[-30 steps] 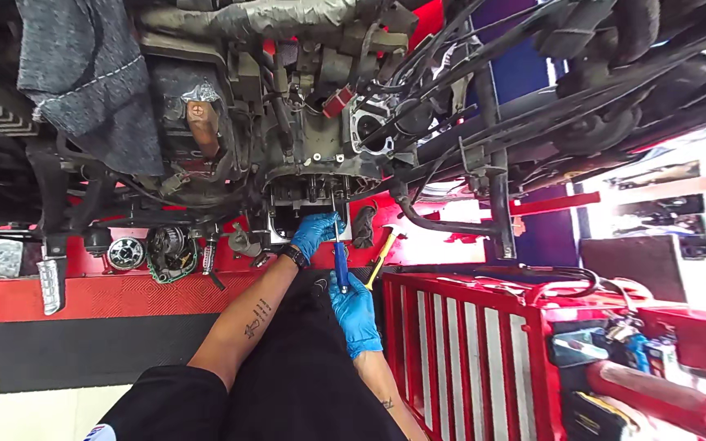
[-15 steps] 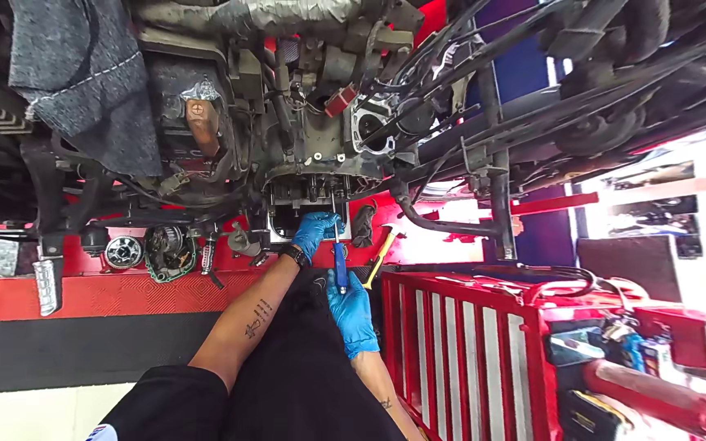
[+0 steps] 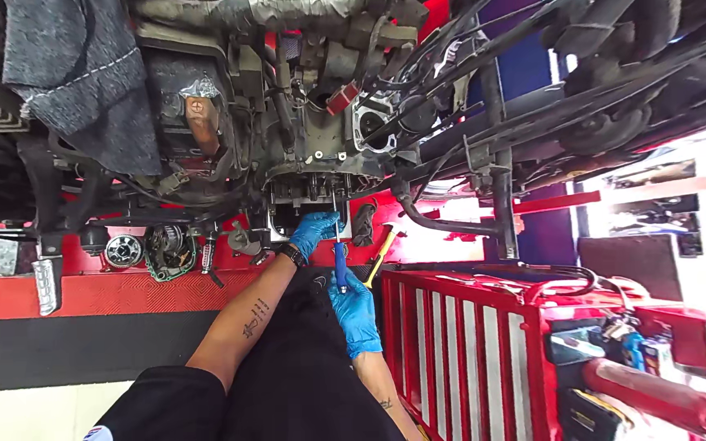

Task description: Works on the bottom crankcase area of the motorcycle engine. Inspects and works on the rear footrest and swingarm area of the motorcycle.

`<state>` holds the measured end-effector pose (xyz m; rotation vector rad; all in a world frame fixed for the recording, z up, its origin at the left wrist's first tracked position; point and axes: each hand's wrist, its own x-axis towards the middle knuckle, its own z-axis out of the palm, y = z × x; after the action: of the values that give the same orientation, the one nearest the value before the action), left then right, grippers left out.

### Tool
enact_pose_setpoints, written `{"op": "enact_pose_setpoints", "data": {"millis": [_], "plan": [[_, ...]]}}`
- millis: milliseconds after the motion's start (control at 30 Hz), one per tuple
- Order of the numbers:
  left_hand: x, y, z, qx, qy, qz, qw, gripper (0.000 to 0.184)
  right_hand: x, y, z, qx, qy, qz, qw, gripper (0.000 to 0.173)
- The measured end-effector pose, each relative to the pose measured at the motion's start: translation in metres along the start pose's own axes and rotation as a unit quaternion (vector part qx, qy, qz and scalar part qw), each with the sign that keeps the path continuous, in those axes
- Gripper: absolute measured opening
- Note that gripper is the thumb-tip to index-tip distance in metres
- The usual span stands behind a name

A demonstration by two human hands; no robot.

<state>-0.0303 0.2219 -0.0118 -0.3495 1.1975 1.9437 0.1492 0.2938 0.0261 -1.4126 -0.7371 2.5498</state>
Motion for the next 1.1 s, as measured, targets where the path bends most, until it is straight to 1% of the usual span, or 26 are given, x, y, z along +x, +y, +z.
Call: {"op": "enact_pose_setpoints", "data": {"millis": [33,67,133,200,233,300,367,400,433,500,567,633,700,733,833,1000,1067,1100], "plan": [[0.000,0.000,0.003,0.003,0.017,0.000,1.000,0.027,0.001,0.000,-0.002,0.003,-0.018,-0.021,1.000,0.024],[0.001,0.001,0.005,0.003,0.029,0.002,1.000,0.025,0.002,-0.001,-0.001,0.003,-0.024,-0.025,0.999,0.025],[0.000,0.000,0.004,-0.004,0.024,0.003,1.000,0.023,0.001,0.001,0.001,0.016,-0.004,0.015,1.000,0.029],[0.001,-0.001,0.001,-0.010,-0.002,0.003,1.000,0.025,0.001,0.002,0.003,0.003,0.017,0.068,0.998,0.033],[0.002,-0.001,-0.001,-0.014,-0.008,0.003,1.000,0.027,0.001,0.001,0.004,-0.004,0.022,0.069,0.997,0.032],[0.002,-0.002,0.000,-0.008,0.001,0.001,1.000,0.028,0.000,-0.002,0.002,-0.009,0.012,0.023,1.000,0.023],[0.003,-0.001,0.001,-0.002,0.022,0.003,1.000,0.024,0.002,-0.003,-0.002,-0.001,-0.036,-0.032,0.999,0.026],[0.003,-0.001,0.002,-0.003,0.026,0.002,1.000,0.021,0.003,-0.003,-0.004,0.006,-0.046,-0.037,0.998,0.026],[0.003,-0.001,0.001,-0.005,0.022,0.001,1.000,0.021,0.004,-0.001,-0.004,0.015,-0.043,-0.022,0.999,0.026],[0.004,0.001,-0.001,-0.014,0.016,0.006,1.000,0.024,0.006,0.002,0.000,0.031,-0.014,0.047,0.998,0.029],[0.008,0.005,-0.002,-0.032,0.032,0.039,0.998,0.030,0.008,0.005,0.002,0.022,-0.003,0.070,0.997,0.028],[0.016,0.010,0.002,-0.062,0.064,0.077,0.993,0.029,0.013,0.006,-0.003,-0.009,-0.012,0.027,1.000,0.023],[0.022,0.020,0.012,-0.087,0.103,0.101,0.986,0.028,0.021,0.006,-0.006,-0.071,-0.027,-0.031,0.997,0.030],[0.023,0.023,0.017,-0.087,0.121,0.107,0.983,0.029,0.024,0.006,-0.005,-0.099,-0.028,-0.052,0.993,0.033],[0.024,0.028,0.028,-0.047,0.159,0.114,0.979,0.033,0.027,0.008,-0.001,-0.148,-0.031,-0.079,0.985,0.032],[0.020,0.026,0.028,0.020,0.159,0.142,0.977,0.025,0.024,0.003,-0.013,-0.161,-0.060,-0.089,0.981,0.032],[0.020,0.021,0.022,0.023,0.145,0.139,0.979,0.021,0.020,-0.001,-0.028,-0.171,-0.082,-0.087,0.978,0.033],[0.021,0.017,0.018,0.012,0.141,0.137,0.980,0.015,0.016,-0.003,-0.035,-0.180,-0.087,-0.085,0.976,0.034]]}}
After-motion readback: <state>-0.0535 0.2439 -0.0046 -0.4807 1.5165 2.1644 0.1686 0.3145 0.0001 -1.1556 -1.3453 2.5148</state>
